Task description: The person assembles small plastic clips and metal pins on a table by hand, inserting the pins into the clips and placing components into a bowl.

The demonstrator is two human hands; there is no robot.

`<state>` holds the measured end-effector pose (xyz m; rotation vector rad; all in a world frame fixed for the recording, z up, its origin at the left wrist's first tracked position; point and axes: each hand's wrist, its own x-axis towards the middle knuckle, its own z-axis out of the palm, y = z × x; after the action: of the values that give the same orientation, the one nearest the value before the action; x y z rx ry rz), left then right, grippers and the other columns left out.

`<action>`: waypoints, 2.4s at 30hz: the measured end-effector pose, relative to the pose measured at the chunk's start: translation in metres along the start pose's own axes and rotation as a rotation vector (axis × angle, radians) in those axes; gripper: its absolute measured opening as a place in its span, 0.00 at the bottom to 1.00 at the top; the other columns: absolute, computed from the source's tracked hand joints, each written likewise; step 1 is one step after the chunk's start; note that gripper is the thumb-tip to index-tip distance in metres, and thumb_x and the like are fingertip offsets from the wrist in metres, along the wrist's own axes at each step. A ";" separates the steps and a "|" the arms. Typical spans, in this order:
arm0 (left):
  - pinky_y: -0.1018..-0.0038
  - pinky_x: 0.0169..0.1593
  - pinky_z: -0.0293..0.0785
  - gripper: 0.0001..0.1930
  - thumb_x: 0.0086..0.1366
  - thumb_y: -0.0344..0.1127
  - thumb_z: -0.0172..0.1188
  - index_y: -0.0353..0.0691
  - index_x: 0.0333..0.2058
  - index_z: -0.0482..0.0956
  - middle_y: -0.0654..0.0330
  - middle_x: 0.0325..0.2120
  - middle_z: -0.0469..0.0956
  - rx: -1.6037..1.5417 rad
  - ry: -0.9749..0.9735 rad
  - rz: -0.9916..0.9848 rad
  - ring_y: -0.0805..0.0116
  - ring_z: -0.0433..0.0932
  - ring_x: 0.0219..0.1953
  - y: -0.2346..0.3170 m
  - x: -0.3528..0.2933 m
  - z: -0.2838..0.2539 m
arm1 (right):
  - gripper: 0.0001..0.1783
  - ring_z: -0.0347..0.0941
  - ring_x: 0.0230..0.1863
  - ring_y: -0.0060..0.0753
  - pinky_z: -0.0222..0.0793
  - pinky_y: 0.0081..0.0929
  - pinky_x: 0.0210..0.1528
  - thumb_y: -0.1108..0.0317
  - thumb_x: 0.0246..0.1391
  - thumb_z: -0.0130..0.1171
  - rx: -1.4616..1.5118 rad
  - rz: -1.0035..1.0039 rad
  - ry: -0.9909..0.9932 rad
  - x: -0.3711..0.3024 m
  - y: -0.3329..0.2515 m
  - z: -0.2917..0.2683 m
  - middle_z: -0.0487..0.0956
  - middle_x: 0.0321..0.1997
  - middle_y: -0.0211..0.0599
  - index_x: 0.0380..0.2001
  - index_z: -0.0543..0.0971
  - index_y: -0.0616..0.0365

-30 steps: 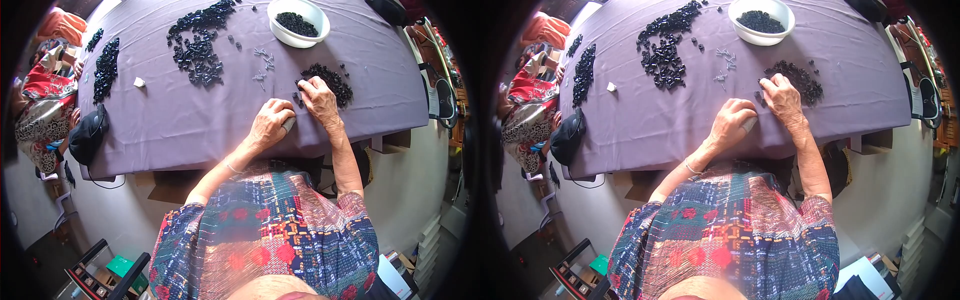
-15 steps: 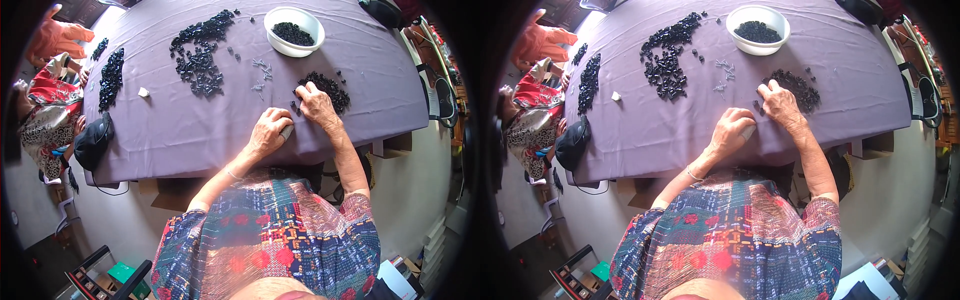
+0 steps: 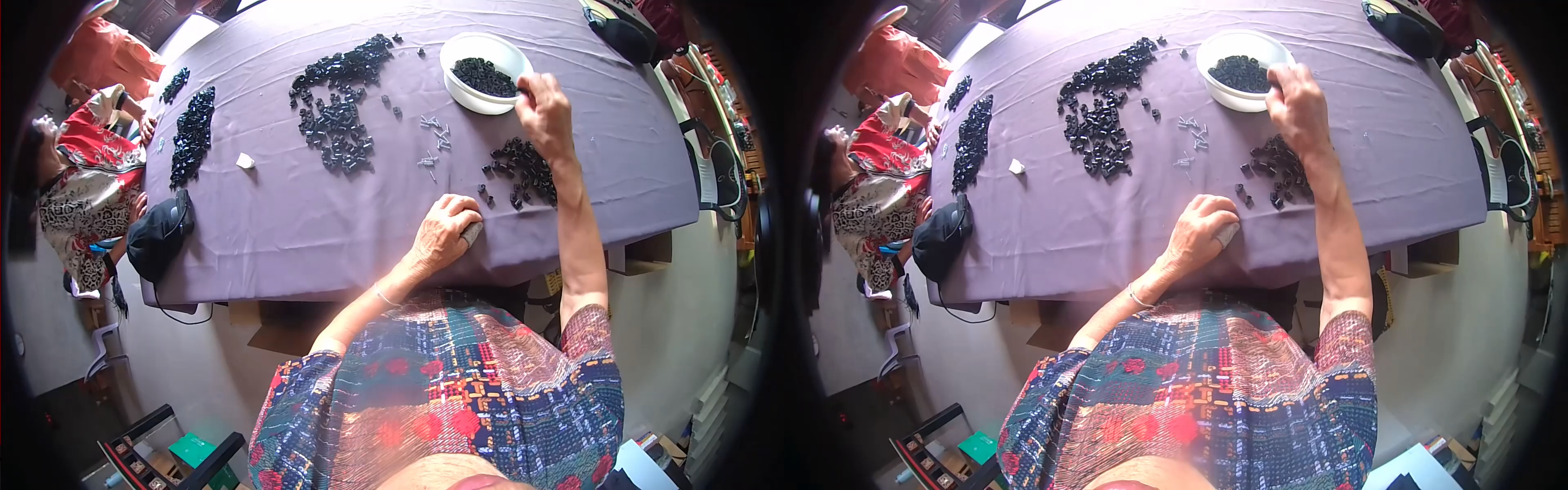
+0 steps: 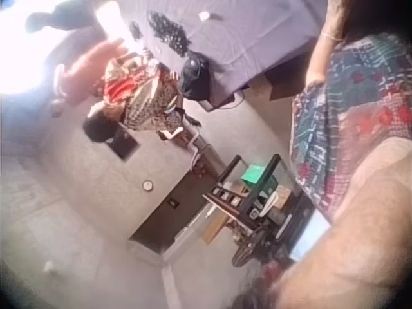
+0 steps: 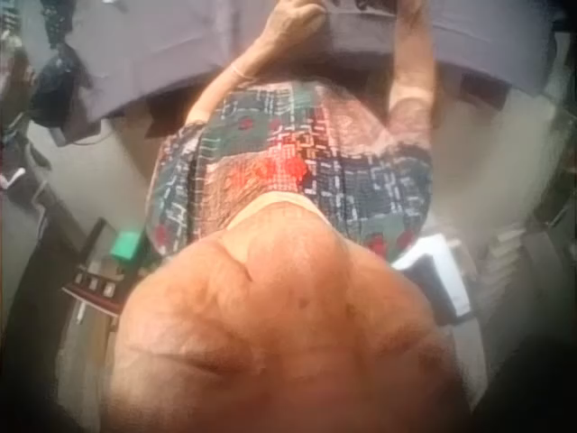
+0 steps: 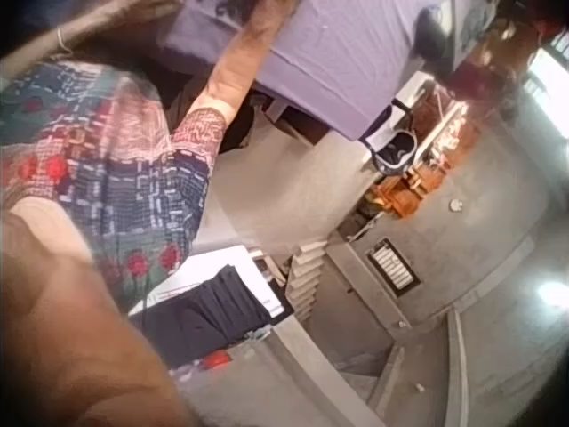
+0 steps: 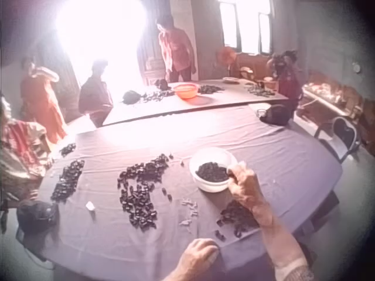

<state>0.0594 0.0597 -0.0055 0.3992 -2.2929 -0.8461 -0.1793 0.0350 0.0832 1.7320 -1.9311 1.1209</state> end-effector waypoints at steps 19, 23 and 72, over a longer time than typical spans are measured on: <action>0.65 0.48 0.71 0.13 0.42 0.23 0.59 0.39 0.31 0.79 0.59 0.38 0.76 -0.014 -0.008 -0.026 0.56 0.73 0.43 0.000 0.003 0.002 | 0.12 0.72 0.43 0.45 0.71 0.36 0.46 0.77 0.45 0.59 -0.027 0.042 -0.337 -0.108 -0.006 0.004 0.74 0.39 0.41 0.37 0.77 0.59; 0.65 0.49 0.70 0.10 0.45 0.25 0.63 0.39 0.30 0.78 0.59 0.36 0.75 -0.004 -0.017 -0.010 0.57 0.73 0.43 0.000 0.004 0.001 | 0.15 0.71 0.45 0.42 0.69 0.35 0.47 0.78 0.42 0.60 -0.061 0.034 -0.337 -0.123 -0.011 -0.002 0.74 0.40 0.39 0.38 0.78 0.59; 0.63 0.47 0.72 0.15 0.48 0.20 0.60 0.39 0.37 0.77 0.53 0.40 0.73 0.050 0.038 -0.123 0.51 0.73 0.44 -0.002 0.006 0.002 | 0.14 0.69 0.41 0.35 0.61 0.36 0.45 0.68 0.38 0.67 -0.033 -0.027 -0.284 -0.143 -0.040 -0.006 0.75 0.34 0.31 0.32 0.79 0.54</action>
<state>0.0540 0.0562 -0.0055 0.5790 -2.2771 -0.8348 -0.1127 0.1401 0.0029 1.9817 -2.0654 0.8663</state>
